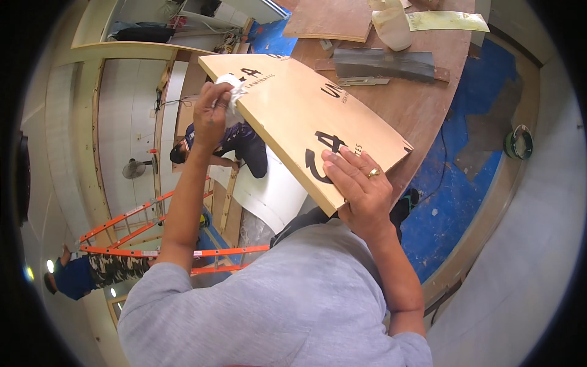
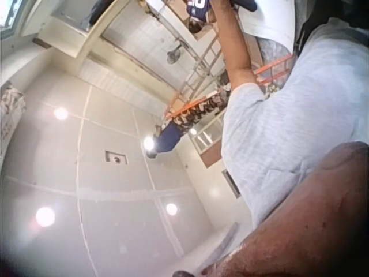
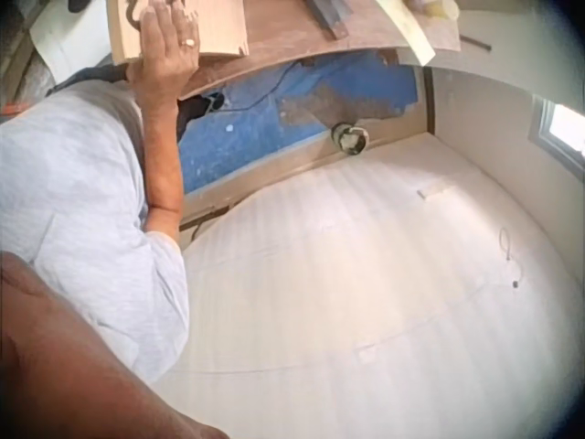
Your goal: The person applies glue from a bottle to the edge of a wood panel, wipes the excess with a cloth, and then applies a strip of laminate to the corner by hand.
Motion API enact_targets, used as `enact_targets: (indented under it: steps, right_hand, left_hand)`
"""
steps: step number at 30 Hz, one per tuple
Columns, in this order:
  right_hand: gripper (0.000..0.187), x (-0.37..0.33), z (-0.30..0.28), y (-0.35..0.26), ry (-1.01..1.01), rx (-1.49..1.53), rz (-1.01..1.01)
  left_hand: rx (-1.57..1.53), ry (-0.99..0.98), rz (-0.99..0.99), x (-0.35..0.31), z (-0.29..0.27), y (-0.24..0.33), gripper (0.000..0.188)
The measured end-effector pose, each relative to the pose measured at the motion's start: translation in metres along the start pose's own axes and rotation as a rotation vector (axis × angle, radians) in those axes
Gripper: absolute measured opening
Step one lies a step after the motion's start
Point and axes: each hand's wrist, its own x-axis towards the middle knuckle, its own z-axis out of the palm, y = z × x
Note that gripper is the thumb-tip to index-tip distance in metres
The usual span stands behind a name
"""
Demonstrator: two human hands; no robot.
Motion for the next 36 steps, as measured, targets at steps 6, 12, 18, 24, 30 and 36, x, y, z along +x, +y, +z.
enact_targets:
  steps: [6, 12, 18, 24, 30, 36]
  right_hand:
    - [0.035, -0.002, 0.002, -0.001, -0.020, -0.051, -0.007]
    - [0.021, 0.000, 0.005, 0.000, -0.052, -0.065, -0.011]
    - [0.016, -0.001, 0.002, 0.000, -0.096, -0.030, 0.003]
    - [0.019, 0.002, 0.004, 0.001, -0.098, -0.007, 0.009]
    - [0.017, 0.003, 0.006, -0.002, -0.103, -0.015, 0.023]
    - [0.017, 0.002, 0.007, -0.003, -0.060, 0.007, -0.010]
  left_hand:
    - [0.014, 0.021, -0.054, 0.009, -0.013, -0.051, 0.012]
    - [-0.014, 0.010, -0.090, 0.005, -0.015, -0.072, 0.013]
    - [0.014, 0.014, -0.123, 0.026, -0.031, -0.112, 0.015]
    - [-0.099, 0.118, -0.318, 0.040, -0.030, -0.134, 0.017]
    - [0.027, 0.095, -0.304, 0.012, -0.015, -0.067, 0.015]
    - [0.132, -0.125, 0.008, -0.022, -0.004, 0.053, 0.020]
